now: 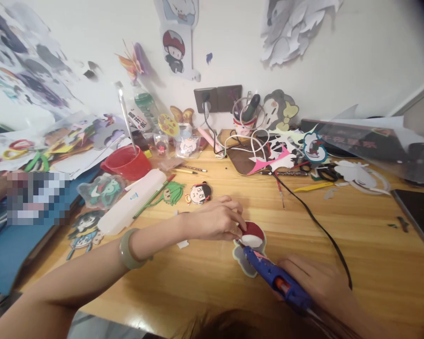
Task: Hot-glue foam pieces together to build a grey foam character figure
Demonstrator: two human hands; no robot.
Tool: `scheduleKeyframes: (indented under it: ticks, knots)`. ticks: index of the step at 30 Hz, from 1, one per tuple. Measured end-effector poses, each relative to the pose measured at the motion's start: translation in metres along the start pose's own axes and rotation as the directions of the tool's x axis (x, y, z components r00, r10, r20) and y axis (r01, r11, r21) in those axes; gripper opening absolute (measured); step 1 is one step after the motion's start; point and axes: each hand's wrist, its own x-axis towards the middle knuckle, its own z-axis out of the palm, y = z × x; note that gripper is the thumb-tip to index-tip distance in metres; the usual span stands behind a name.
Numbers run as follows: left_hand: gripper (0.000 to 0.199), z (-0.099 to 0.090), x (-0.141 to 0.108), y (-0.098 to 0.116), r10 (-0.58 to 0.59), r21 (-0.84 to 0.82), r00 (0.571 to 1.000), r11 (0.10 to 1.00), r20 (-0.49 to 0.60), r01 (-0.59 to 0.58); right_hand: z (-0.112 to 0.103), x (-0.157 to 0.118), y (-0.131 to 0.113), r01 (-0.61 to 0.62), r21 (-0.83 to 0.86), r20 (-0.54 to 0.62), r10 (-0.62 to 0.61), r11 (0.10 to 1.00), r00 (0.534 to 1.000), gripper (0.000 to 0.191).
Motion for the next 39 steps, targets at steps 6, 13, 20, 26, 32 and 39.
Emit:
scheduleKeyframes:
  ticks: [6,13,20,26,32,39]
  knots:
    - [0.015,-0.001,0.001,0.000,-0.001,-0.022,1.000,1.000,0.023,0.001,-0.002,0.002,-0.005,0.036,-0.099,-0.046,-0.040,0.994,0.998,0.016]
    - [0.013,-0.001,0.001,0.000,-0.004,-0.035,1.000,0.999,0.021,0.005,-0.001,0.005,-0.007,0.043,-0.173,-0.110,-0.062,0.984,0.992,0.021]
    - [0.014,-0.002,0.001,0.000,-0.007,-0.050,1.000,0.999,0.020,0.008,-0.002,0.005,-0.006,0.013,-0.134,-0.054,-0.020,0.991,0.998,0.025]
    - [0.015,-0.002,0.002,0.001,-0.015,-0.050,0.999,0.999,0.035,0.017,0.000,0.005,-0.004,0.021,-0.146,-0.132,-0.040,0.989,0.990,0.033]
    - [0.011,-0.005,0.002,0.002,-0.034,-0.085,0.999,0.996,0.039,0.037,-0.006,-0.004,0.001,0.020,-0.130,-0.092,-0.032,0.991,0.995,0.036]
    - [0.007,0.000,0.008,-0.002,-0.084,-0.150,0.996,0.985,0.011,0.084,-0.010,-0.020,0.010,-0.111,0.169,-0.245,0.151,0.979,0.958,0.011]
